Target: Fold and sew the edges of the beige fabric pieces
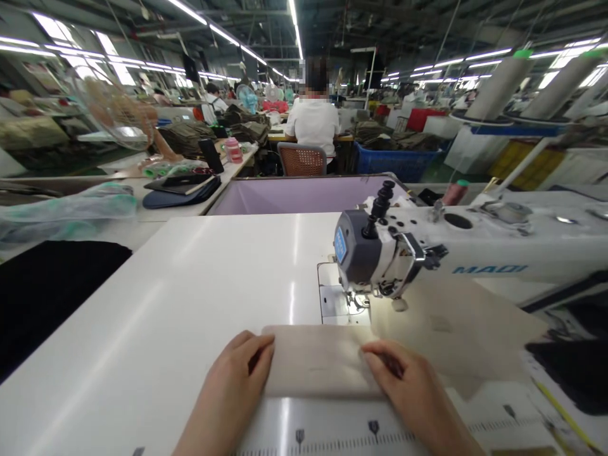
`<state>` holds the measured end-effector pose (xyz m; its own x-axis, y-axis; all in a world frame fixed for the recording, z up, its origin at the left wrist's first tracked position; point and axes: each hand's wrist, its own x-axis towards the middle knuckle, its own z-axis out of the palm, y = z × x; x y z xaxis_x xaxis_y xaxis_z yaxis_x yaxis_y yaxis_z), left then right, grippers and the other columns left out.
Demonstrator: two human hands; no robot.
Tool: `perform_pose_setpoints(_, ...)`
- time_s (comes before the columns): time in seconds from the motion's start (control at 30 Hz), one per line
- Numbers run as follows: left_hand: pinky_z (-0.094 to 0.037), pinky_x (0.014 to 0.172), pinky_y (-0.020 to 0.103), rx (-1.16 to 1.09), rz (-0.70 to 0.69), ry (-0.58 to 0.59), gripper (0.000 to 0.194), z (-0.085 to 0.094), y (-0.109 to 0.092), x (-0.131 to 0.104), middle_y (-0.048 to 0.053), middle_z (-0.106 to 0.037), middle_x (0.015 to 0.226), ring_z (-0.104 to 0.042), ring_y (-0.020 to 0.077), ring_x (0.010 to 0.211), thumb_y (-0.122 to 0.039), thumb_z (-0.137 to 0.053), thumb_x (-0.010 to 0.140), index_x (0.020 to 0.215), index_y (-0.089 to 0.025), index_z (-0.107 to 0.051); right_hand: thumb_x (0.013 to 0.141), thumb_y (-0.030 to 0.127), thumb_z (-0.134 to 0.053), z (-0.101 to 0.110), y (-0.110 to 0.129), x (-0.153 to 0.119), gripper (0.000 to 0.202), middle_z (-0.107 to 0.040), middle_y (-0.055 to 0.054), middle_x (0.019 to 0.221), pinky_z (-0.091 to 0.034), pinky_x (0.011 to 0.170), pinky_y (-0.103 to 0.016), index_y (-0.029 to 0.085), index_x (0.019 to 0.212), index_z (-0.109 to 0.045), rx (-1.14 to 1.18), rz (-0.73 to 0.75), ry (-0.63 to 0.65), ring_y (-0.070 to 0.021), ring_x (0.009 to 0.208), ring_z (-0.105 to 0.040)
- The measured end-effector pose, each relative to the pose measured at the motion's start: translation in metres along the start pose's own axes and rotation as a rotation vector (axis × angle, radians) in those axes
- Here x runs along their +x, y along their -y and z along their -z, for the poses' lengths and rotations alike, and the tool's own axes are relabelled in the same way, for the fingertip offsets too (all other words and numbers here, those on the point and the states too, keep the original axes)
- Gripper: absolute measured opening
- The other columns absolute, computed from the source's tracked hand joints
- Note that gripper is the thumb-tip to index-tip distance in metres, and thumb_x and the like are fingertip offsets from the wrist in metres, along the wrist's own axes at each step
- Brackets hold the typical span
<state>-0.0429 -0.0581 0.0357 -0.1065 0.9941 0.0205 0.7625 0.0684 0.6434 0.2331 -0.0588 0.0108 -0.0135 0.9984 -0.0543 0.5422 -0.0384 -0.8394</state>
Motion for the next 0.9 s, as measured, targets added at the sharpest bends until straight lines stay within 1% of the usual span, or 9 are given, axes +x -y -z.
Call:
perform_pose_setpoints(0.1, -0.056, 0.072, 0.035, 0.01, -0.02, -0.003, 0.035, 0.001, 0.003, 0.001, 0.005, -0.069, 0.082, -0.068, 0.0249, 0.079, -0.047, -0.049, 0.086, 0.085, -0.026, -0.077, 0.087, 0.047, -0.055, 0.001, 0.002, 0.003, 0.032, -0.076, -0.002, 0.084, -0.052, 0.066, -0.026, 0.026, 0.087, -0.079, 0.013, -0.029, 0.02, -0.023, 0.076, -0.07)
perform_pose_setpoints(0.3, -0.056, 0.073, 0.034, 0.028, -0.044, 0.015, 0.035, 0.0, 0.008, 0.0, 0.004, -0.07, 0.085, -0.068, 0.0243, 0.082, -0.047, -0.049, 0.089, 0.092, -0.026, -0.077, 0.086, 0.044, -0.056, 0.002, 0.006, 0.001, 0.03, -0.072, 0.0, 0.073, -0.048, 0.061, -0.026, 0.025, 0.083, -0.078, 0.005, -0.051, 0.034, -0.0207, 0.066, -0.065)
perform_pose_setpoints(0.43, -0.055, 0.076, 0.033, 0.046, -0.059, 0.038, 0.033, -0.001, 0.015, -0.001, 0.004, -0.07, 0.09, -0.068, 0.0237, 0.085, -0.045, -0.05, 0.092, 0.098, -0.026, -0.076, 0.086, 0.045, -0.054, 0.003, 0.007, 0.001, 0.031, -0.074, -0.001, 0.078, -0.048, 0.064, -0.028, 0.025, 0.084, -0.078, 0.014, -0.062, 0.036, -0.0221, 0.071, -0.066)
perform_pose_setpoints(0.57, -0.056, 0.076, 0.033, 0.104, -0.081, 0.053, 0.033, -0.003, 0.015, -0.003, 0.004, -0.069, 0.091, -0.068, 0.0233, 0.086, -0.044, -0.048, 0.094, 0.1, -0.027, -0.075, 0.086, 0.045, -0.053, 0.004, 0.008, 0.004, 0.033, -0.076, -0.002, 0.085, -0.049, 0.069, -0.029, 0.024, 0.089, -0.078, 0.006, -0.082, 0.098, -0.024, 0.078, -0.068)
perform_pose_setpoints(0.63, -0.057, 0.075, 0.035, 0.189, -0.109, 0.015, 0.033, -0.004, 0.013, -0.004, 0.006, -0.068, 0.095, -0.067, 0.0239, 0.086, -0.042, -0.046, 0.096, 0.099, -0.026, -0.073, 0.088, 0.043, -0.052, 0.005, 0.01, 0.006, 0.032, -0.075, -0.002, 0.085, -0.048, 0.069, -0.029, 0.023, 0.09, -0.078, -0.017, -0.091, 0.12, -0.0238, 0.078, -0.068)
perform_pose_setpoints(0.7, -0.056, 0.081, 0.041, 0.312, -0.211, -0.087, 0.03, -0.005, 0.013, -0.004, 0.009, -0.067, 0.107, -0.065, 0.0276, 0.096, -0.038, -0.046, 0.096, 0.101, -0.025, -0.073, 0.09, 0.04, -0.051, 0.006, 0.013, 0.008, 0.03, -0.074, -0.002, 0.081, -0.046, 0.066, -0.029, 0.023, 0.088, -0.076, -0.075, -0.098, 0.135, -0.0231, 0.076, -0.067)
perform_pose_setpoints(0.77, -0.054, 0.089, 0.047, 0.428, -0.409, -0.157, 0.028, -0.005, 0.014, -0.003, 0.01, -0.065, 0.121, -0.061, 0.0316, 0.109, -0.029, -0.046, 0.096, 0.106, -0.026, -0.072, 0.092, 0.036, -0.053, 0.01, 0.015, 0.008, 0.026, -0.071, -0.001, 0.078, -0.043, 0.064, -0.028, 0.023, 0.084, -0.075, -0.169, -0.074, 0.16, -0.0218, 0.074, -0.066)
perform_pose_setpoints(0.83, -0.055, 0.089, 0.046, 0.493, -0.614, -0.094, 0.03, -0.003, 0.016, -0.001, 0.009, -0.066, 0.122, -0.06, 0.0305, 0.11, -0.018, -0.045, 0.095, 0.112, -0.025, -0.069, 0.092, 0.028, -0.057, 0.014, 0.016, 0.008, 0.019, -0.068, -0.001, 0.082, -0.043, 0.064, -0.027, 0.024, 0.085, -0.075, -0.299, 0.001, 0.182, -0.0202, 0.074, -0.065)
perform_pose_setpoints(0.9, -0.057, 0.083, 0.04, 0.545, -0.703, 0.043, 0.034, 0.0, 0.013, 0.001, 0.009, -0.069, 0.116, -0.063, 0.0268, 0.103, -0.009, -0.045, 0.093, 0.116, -0.021, -0.067, 0.09, 0.017, -0.06, 0.018, 0.015, 0.006, 0.017, -0.065, -0.002, 0.09, -0.044, 0.066, -0.027, 0.025, 0.092, -0.075, -0.448, 0.126, 0.192, -0.0196, 0.077, -0.065)
